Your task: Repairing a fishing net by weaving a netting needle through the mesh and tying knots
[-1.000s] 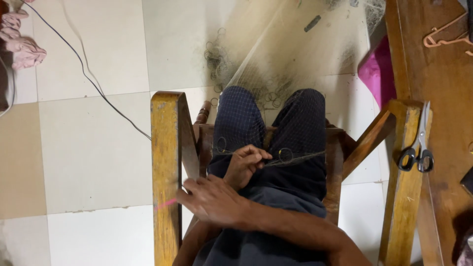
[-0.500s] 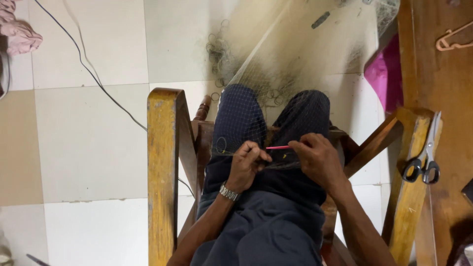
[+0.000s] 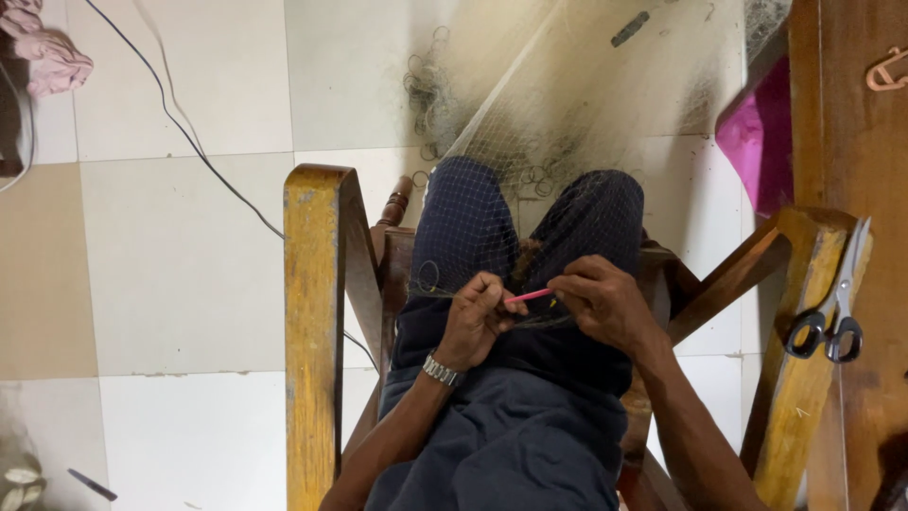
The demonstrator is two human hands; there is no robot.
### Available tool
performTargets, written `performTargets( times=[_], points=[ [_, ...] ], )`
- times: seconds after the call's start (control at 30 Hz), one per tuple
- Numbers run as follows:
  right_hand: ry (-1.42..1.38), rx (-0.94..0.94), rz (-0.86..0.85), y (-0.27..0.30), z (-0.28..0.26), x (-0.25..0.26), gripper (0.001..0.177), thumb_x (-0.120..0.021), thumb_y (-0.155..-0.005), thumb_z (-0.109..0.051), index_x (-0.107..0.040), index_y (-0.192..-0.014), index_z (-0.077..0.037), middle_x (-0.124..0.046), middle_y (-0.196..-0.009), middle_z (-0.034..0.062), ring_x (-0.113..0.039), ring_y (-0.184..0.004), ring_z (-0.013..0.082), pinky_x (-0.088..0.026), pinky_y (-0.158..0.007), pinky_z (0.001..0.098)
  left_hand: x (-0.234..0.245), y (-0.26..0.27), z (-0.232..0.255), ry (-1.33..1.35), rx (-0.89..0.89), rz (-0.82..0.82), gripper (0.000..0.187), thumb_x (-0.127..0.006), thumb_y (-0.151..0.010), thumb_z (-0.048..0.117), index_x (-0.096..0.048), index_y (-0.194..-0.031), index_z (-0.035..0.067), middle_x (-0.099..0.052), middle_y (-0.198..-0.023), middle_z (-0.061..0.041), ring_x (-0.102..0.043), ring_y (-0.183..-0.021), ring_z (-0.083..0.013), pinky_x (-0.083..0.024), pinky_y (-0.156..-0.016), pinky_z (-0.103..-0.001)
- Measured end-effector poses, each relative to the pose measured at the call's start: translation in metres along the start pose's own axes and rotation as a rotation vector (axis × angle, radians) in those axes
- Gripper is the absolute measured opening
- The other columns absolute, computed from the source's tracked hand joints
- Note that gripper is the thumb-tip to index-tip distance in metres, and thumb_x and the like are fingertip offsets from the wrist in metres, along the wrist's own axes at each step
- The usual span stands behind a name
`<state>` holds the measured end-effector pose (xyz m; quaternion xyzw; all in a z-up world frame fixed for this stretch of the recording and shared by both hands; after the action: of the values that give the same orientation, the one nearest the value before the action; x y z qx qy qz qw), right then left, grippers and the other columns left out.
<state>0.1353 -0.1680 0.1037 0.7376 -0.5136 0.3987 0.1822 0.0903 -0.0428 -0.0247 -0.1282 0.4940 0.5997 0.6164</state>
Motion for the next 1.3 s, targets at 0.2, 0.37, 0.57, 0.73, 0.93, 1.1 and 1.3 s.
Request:
performTargets(
  times=[0.2, 0.37, 0.57, 0.73, 0.93, 1.1, 1.3],
  points=[
    [-0.231, -0.026, 0.116, 0.002, 0.0, -0.008, 0.005, -0.07, -0.076, -0.012, -0.069, -0.082, -0.013, -0.061, -0.078, 0.0064, -0.063, -0.072, 0.0246, -0.051, -0.064, 0.0313, -0.002, 0.002, -0.005, 0.055, 0.051, 0.007, 0.012, -0.055, -0.09, 0.015, -0.047, -0.087, 0.006, -0.063, -0.069, -0.017, -0.067, -0.071, -0.0265, -0.042, -0.043, -0.017],
    [0.068, 0.036, 0.274, 0.0, -0.041, -0.027, 0.021, -0.064, -0.082, -0.031, -0.067, -0.092, -0.013, -0.059, -0.092, 0.008, -0.063, -0.086, 0.0246, -0.053, -0.069, 0.0312, 0.019, -0.006, -0.022, -0.009, 0.055, 0.038, 0.015, -0.06, -0.085, 0.011, -0.047, -0.091, 0.007, -0.063, -0.069, -0.008, -0.063, -0.065, -0.0165, -0.045, -0.044, -0.016],
    [0.127, 0.207, 0.368, -0.027, -0.116, -0.002, 0.022, -0.054, -0.088, -0.032, -0.065, -0.07, -0.026, -0.05, -0.075, -0.0025, -0.05, -0.068, 0.0177, -0.038, -0.061, 0.0291, 0.058, -0.021, -0.036, -0.084, -0.007, 0.077, 0.008, -0.059, -0.081, 0.007, -0.052, -0.084, 0.004, -0.06, -0.065, -0.009, -0.062, -0.062, -0.0156, -0.044, -0.041, -0.02],
    [-0.521, 0.204, 0.11, -0.091, -0.146, 0.019, 0.014, -0.057, -0.086, -0.02, -0.067, -0.083, -0.012, -0.06, -0.068, 0.0053, -0.059, -0.058, 0.0245, -0.047, -0.052, 0.032, 0.0, -0.001, 0.007, -0.067, -0.074, 0.057, 0.013, -0.058, -0.081, 0.005, -0.052, -0.069, 0.006, -0.056, -0.055, -0.008, -0.057, -0.051, -0.0131, -0.039, -0.04, -0.017],
    [-0.944, -0.226, 0.097, -0.185, -0.05, 0.025, 0.009, -0.053, -0.087, -0.006, -0.059, -0.087, 0.001, -0.06, -0.063, 0.0121, -0.061, -0.047, 0.0165, -0.054, -0.043, 0.028, 0.007, -0.009, -0.003, 0.007, -0.002, -0.016, 0.009, -0.054, -0.091, 0.013, -0.052, -0.086, 0.006, -0.063, -0.083, -0.016, -0.067, -0.072, -0.0253, -0.043, -0.042, -0.019],
    [-1.021, -0.507, 0.18, -0.171, 0.033, 0.002, 0.007, -0.056, -0.088, -0.009, -0.055, -0.084, -0.003, -0.055, -0.06, 0.0081, -0.056, -0.044, 0.0128, -0.049, -0.036, 0.0249, 0.015, -0.013, -0.013, -0.015, 0.095, 0.021, 0.005, -0.056, -0.087, 0.009, -0.052, -0.09, 0.008, -0.064, -0.089, -0.014, -0.068, -0.073, -0.0251, -0.041, -0.044, -0.018],
    [-0.045, -0.097, -0.225, -0.117, -0.008, 0.025, 0.019, -0.054, -0.089, -0.006, -0.053, -0.074, 0.006, -0.054, -0.057, 0.0286, -0.054, -0.056, 0.0484, -0.04, -0.037, 0.0476, 0.019, -0.011, -0.024, 0.038, 0.26, 0.037, 0.006, -0.055, -0.09, 0.013, -0.051, -0.09, 0.009, -0.066, -0.093, -0.013, -0.068, -0.081, -0.0248, -0.044, -0.049, -0.02]
  ],
)
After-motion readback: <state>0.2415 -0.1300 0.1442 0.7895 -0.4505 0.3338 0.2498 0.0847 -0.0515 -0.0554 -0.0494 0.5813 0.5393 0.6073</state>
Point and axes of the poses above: each hand's wrist, its own y-axis away from the middle knuckle, its own x-axis out of the back of the hand, z = x × y, the point moved 10 cm from there along -y, towards the middle knuckle
